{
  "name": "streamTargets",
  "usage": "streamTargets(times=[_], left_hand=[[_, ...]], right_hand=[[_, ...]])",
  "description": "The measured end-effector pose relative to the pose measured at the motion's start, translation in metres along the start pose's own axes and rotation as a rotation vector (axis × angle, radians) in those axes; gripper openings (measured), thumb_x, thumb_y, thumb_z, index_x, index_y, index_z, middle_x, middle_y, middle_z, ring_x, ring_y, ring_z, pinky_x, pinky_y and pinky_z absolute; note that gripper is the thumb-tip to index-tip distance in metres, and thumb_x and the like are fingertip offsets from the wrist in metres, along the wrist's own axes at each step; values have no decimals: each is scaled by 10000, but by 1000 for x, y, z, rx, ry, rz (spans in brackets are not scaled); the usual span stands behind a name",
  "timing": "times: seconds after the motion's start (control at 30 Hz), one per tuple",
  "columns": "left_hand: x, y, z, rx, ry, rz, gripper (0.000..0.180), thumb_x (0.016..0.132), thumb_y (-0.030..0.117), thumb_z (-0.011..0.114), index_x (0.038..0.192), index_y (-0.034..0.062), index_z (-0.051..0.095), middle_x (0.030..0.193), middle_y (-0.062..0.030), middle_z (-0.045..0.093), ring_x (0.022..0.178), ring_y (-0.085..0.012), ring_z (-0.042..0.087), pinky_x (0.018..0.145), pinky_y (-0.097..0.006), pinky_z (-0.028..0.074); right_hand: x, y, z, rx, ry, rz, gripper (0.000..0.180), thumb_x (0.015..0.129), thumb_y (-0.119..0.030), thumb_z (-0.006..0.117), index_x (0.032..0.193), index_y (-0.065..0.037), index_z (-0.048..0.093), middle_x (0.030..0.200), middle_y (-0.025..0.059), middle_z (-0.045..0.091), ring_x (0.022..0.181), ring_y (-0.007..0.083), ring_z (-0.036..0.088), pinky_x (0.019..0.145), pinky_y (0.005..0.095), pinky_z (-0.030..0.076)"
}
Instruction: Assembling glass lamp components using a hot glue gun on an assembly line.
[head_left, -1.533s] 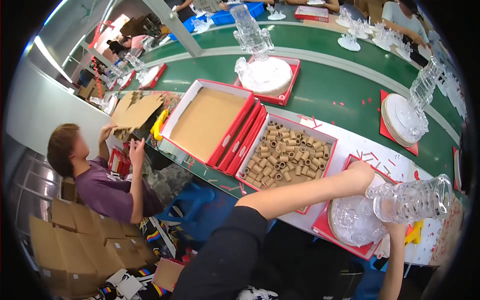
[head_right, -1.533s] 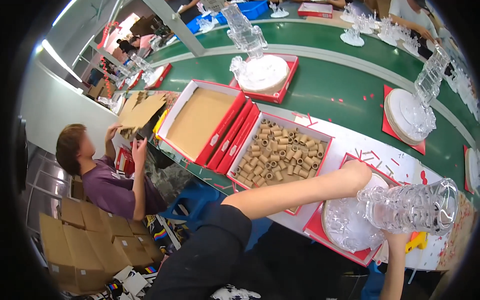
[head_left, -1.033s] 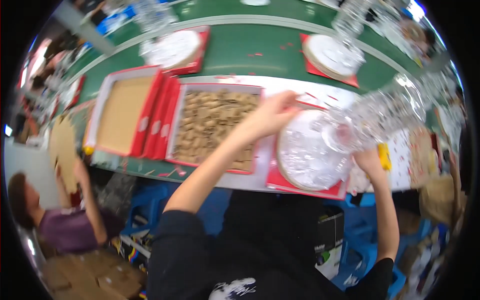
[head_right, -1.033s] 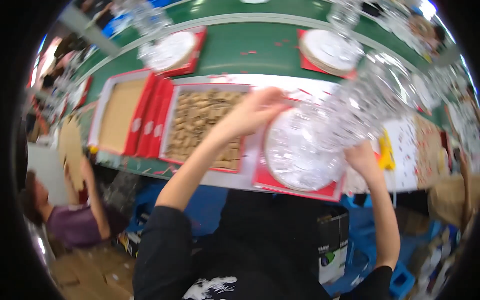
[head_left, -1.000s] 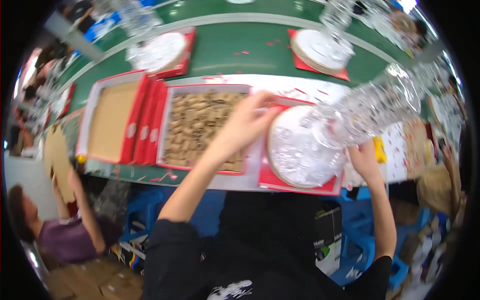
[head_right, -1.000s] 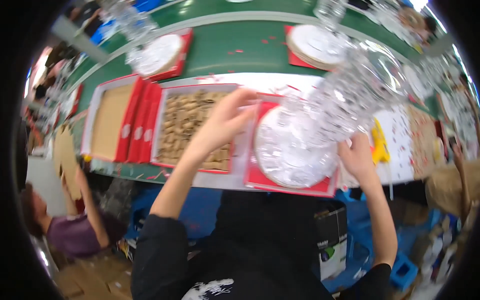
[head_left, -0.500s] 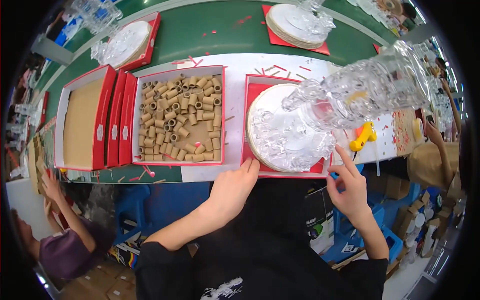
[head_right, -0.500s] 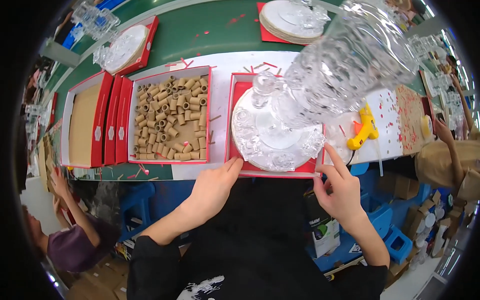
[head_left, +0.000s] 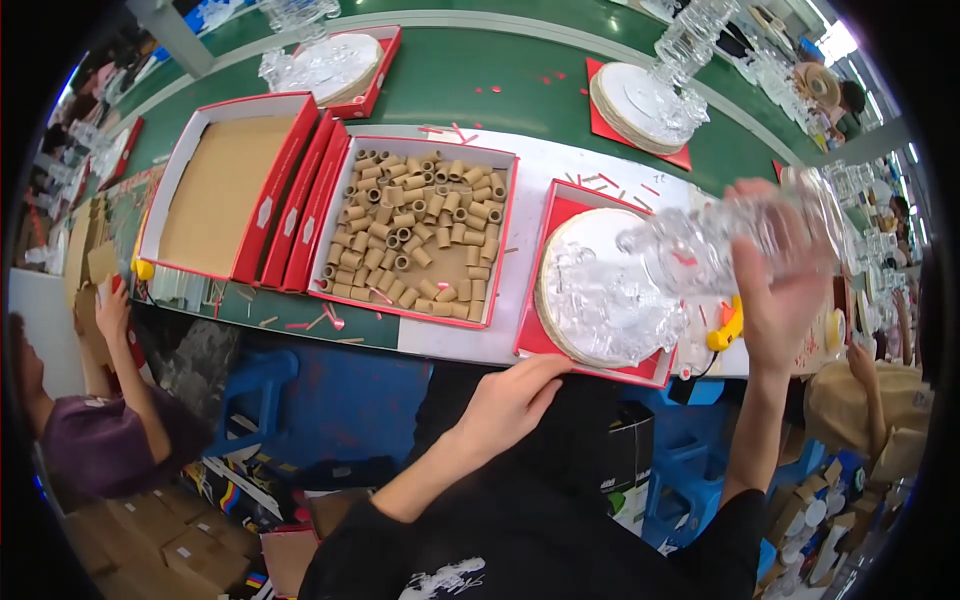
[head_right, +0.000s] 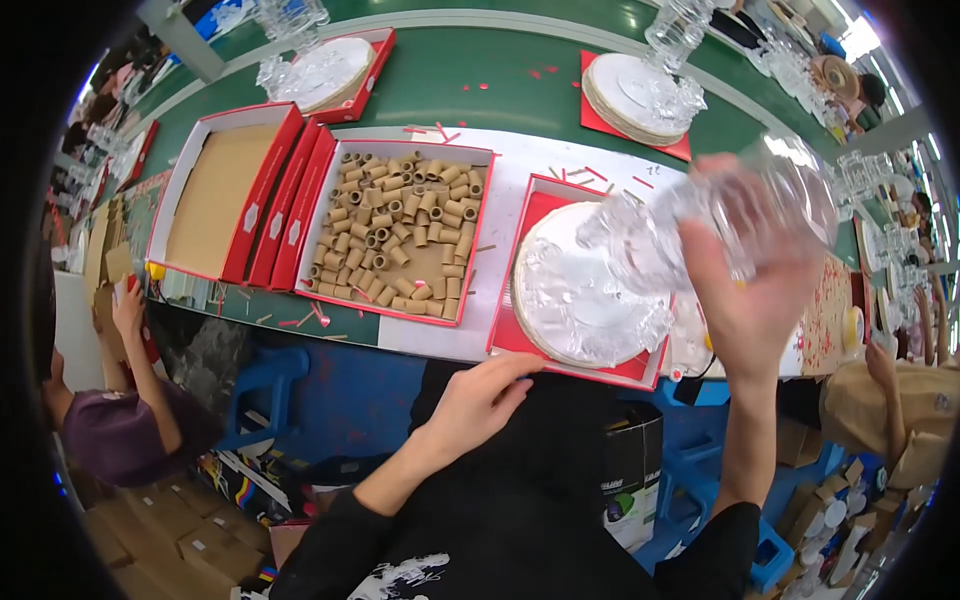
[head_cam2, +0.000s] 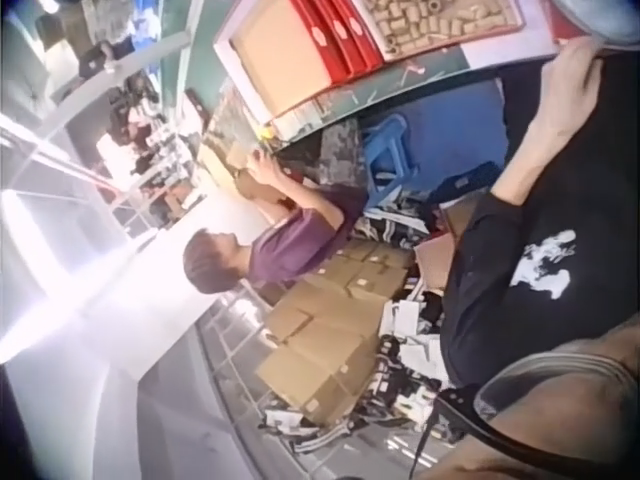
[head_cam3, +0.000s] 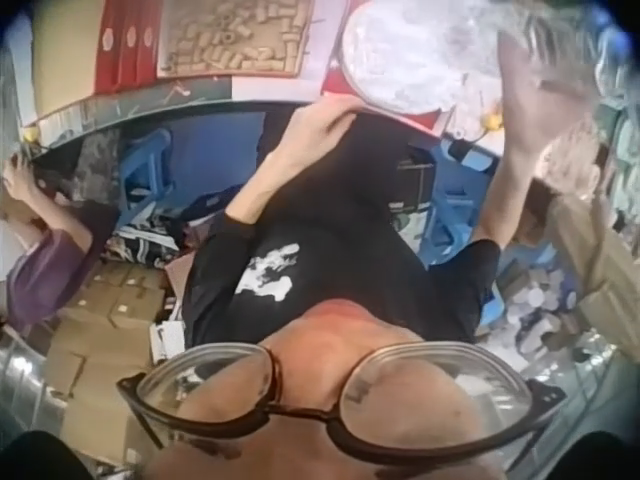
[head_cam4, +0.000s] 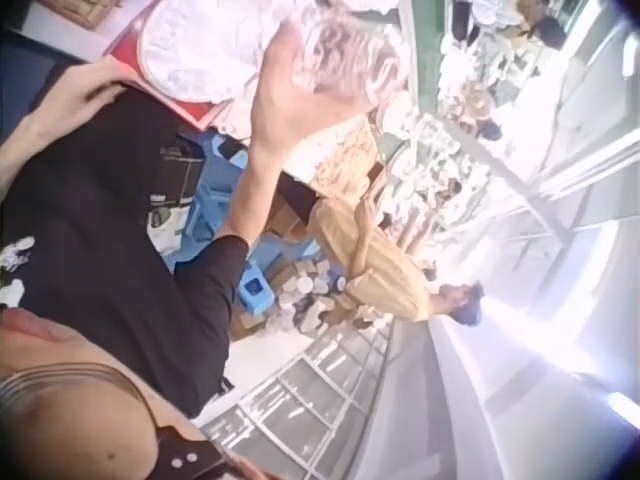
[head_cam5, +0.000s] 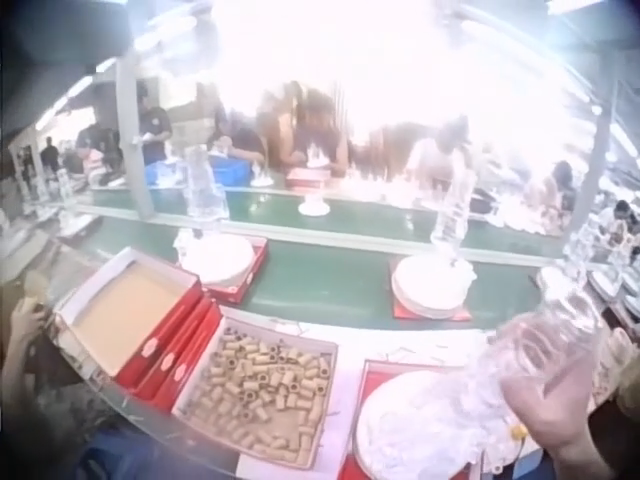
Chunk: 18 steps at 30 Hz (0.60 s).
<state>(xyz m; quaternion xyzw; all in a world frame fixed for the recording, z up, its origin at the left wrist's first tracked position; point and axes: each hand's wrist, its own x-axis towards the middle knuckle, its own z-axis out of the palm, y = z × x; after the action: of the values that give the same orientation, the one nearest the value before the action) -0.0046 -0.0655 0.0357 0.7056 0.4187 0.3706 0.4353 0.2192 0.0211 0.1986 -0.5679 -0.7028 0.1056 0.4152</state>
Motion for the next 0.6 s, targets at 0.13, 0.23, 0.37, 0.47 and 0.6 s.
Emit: streamTargets(times=[0.13, 0.23, 0.37, 0.47, 0.6], left_hand=[[-50, -7, -10, -400, 212, -282, 167, 880, -60, 525, 995, -4, 633, 964, -83, 664, 681, -98, 622, 569, -209, 486], [-69, -30, -7, -640, 151, -568, 131, 936, 21, 491, 997, 15, 607, 960, -64, 666, 695, -72, 609, 561, -188, 457], [-57, -42, 38, -714, -10, -415, 174, 947, 79, 506, 1066, 12, 615, 963, -68, 666, 805, -132, 632, 734, -258, 516], [-42, -34, 54, -1069, -23, -666, 367, 986, 299, 483, 1257, 59, 549, 1125, -103, 639, 982, -197, 628, 870, -336, 503], [-37, -14, 55, -1180, -36, -678, 424, 982, 352, 460, 1289, 65, 516, 1169, -107, 615, 1024, -208, 609, 899, -352, 485]], right_hand=[[-60, 3, -41, -13, 202, -171, 747, 823, -352, 595, 1368, 57, 288, 1136, 247, 571, 1070, 331, 568, 959, 444, 438], [-89, -25, -63, -80, 444, -418, 910, 794, -597, 533, 1389, 28, 242, 1022, 190, 484, 906, 332, 514, 806, 476, 437], [-109, -46, -109, 347, 249, -629, 967, 757, -598, 639, 1404, 6, 249, 982, 117, 415, 835, 268, 447, 691, 429, 378], [-111, -56, -98, 352, 110, -594, 979, 740, -554, 699, 1409, 0, 248, 952, 94, 437, 804, 244, 465, 688, 407, 371], [-113, -77, -101, 312, -89, -513, 994, 746, -551, 716, 1420, -16, 219, 948, 51, 503, 776, 193, 518, 708, 372, 401]])
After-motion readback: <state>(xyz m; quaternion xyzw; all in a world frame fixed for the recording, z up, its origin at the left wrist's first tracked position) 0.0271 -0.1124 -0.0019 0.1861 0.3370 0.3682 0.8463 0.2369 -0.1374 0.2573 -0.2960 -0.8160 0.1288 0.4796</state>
